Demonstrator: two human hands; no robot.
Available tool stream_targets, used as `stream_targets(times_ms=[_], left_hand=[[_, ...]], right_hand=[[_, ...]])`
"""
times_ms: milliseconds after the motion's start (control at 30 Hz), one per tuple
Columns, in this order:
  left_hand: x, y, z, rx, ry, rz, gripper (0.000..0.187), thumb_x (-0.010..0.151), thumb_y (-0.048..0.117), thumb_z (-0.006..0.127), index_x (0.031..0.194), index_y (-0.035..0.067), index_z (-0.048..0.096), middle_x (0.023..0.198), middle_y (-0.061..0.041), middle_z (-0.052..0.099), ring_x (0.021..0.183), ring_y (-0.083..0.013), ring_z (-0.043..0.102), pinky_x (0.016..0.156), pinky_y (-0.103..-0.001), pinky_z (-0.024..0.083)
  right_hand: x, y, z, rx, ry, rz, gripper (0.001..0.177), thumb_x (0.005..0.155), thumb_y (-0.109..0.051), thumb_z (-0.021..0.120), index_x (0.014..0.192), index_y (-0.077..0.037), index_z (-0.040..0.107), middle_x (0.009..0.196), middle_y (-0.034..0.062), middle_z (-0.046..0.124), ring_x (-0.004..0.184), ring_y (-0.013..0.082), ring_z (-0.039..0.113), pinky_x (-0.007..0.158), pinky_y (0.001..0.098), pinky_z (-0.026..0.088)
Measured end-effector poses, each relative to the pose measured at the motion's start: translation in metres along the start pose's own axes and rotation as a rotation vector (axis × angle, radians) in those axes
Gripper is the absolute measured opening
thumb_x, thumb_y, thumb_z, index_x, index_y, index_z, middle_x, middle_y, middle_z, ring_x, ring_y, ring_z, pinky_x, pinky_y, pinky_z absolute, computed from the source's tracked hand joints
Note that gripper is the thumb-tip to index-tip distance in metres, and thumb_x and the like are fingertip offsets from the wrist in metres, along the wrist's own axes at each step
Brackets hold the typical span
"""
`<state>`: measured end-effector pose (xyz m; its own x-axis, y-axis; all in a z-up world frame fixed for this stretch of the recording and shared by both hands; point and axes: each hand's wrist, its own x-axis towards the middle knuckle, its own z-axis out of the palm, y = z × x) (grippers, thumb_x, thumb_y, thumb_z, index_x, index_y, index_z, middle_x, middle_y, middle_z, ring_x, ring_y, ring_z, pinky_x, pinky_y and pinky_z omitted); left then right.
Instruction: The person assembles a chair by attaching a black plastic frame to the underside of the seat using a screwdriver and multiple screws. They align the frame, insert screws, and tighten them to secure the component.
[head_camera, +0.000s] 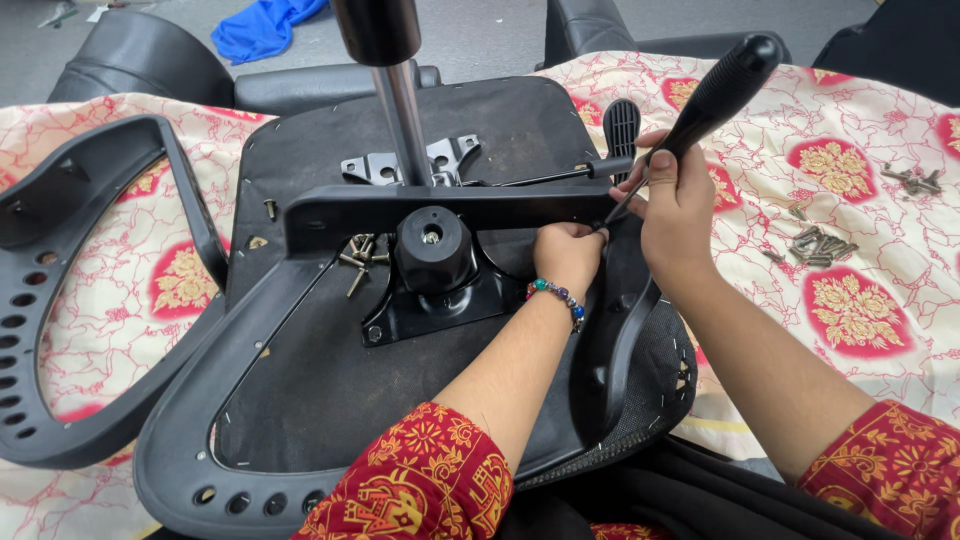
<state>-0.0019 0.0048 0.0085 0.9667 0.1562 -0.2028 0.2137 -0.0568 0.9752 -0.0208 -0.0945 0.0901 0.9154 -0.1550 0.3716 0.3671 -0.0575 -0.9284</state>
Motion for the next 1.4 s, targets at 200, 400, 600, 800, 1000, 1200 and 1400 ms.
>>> stream_targets(times_ms=[200, 400, 600, 800, 1000, 1200, 1400], left_hand=[[-0.001, 0.000, -0.001, 0.010, -0.010, 0.009, 0.022, 0.080, 0.016, 0.079, 0.089, -0.004, 0.079, 0.077, -0.014, 0.078, 0.070, -0.0199, 0.075, 0.068, -0.031, 0.058], [0.003, -0.005, 0.003, 0.013, 0.018, 0.026, 0.023, 0.078, 0.017, 0.081, 0.089, -0.004, 0.079, 0.078, -0.015, 0.078, 0.071, -0.0215, 0.076, 0.069, -0.032, 0.059], [0.011, -0.005, 0.002, 0.022, 0.008, -0.026, 0.023, 0.074, 0.018, 0.082, 0.087, -0.002, 0.081, 0.081, -0.015, 0.079, 0.076, -0.0239, 0.078, 0.074, -0.032, 0.060], [0.020, 0.003, 0.001, -0.083, 0.056, -0.145, 0.028, 0.066, 0.017, 0.088, 0.080, -0.004, 0.078, 0.083, -0.017, 0.079, 0.076, -0.0275, 0.080, 0.074, -0.036, 0.063], [0.009, 0.007, 0.009, 0.083, 0.115, -0.057, 0.027, 0.072, 0.022, 0.087, 0.079, -0.003, 0.080, 0.079, -0.019, 0.079, 0.071, -0.0270, 0.077, 0.074, -0.034, 0.060], [0.006, 0.007, 0.007, 0.015, 0.073, -0.086, 0.021, 0.079, 0.017, 0.080, 0.086, -0.003, 0.079, 0.080, -0.018, 0.078, 0.075, -0.0266, 0.079, 0.074, -0.033, 0.061], [0.007, 0.003, 0.008, -0.027, 0.083, -0.072, 0.020, 0.082, 0.017, 0.078, 0.086, -0.003, 0.080, 0.080, -0.017, 0.078, 0.075, -0.0266, 0.078, 0.074, -0.033, 0.060]], right_hand=[[-0.002, -0.013, 0.003, -0.004, 0.053, 0.015, 0.019, 0.111, -0.020, 0.044, 0.127, -0.014, 0.034, 0.096, 0.0031, 0.059, 0.084, 0.0123, 0.064, 0.076, 0.0314, 0.061], [-0.002, -0.003, -0.002, 0.021, 0.043, -0.016, 0.018, 0.118, -0.017, 0.041, 0.133, -0.007, 0.046, 0.108, 0.0043, 0.057, 0.095, 0.0124, 0.067, 0.081, 0.0319, 0.063], [-0.001, 0.008, -0.007, 0.097, 0.189, 0.023, 0.020, 0.116, -0.017, 0.038, 0.134, -0.010, 0.040, 0.107, 0.0037, 0.056, 0.090, 0.0129, 0.066, 0.081, 0.0326, 0.065], [-0.004, 0.013, -0.011, 0.088, 0.369, -0.071, 0.030, 0.115, -0.014, 0.042, 0.143, -0.012, 0.030, 0.121, 0.0062, 0.047, 0.098, 0.0107, 0.065, 0.083, 0.0352, 0.065], [-0.005, 0.011, -0.010, 0.029, 0.315, -0.092, 0.028, 0.115, -0.011, 0.046, 0.138, -0.008, 0.030, 0.122, 0.0079, 0.049, 0.095, 0.0128, 0.066, 0.083, 0.0336, 0.064], [-0.006, 0.005, -0.005, 0.036, 0.244, -0.146, 0.036, 0.113, -0.007, 0.053, 0.137, -0.007, 0.026, 0.111, 0.0062, 0.059, 0.091, 0.0133, 0.069, 0.082, 0.0297, 0.063], [-0.009, 0.005, -0.005, 0.016, 0.250, -0.108, 0.027, 0.118, -0.013, 0.048, 0.141, -0.008, 0.034, 0.099, 0.0025, 0.060, 0.082, 0.0123, 0.065, 0.073, 0.0260, 0.051]])
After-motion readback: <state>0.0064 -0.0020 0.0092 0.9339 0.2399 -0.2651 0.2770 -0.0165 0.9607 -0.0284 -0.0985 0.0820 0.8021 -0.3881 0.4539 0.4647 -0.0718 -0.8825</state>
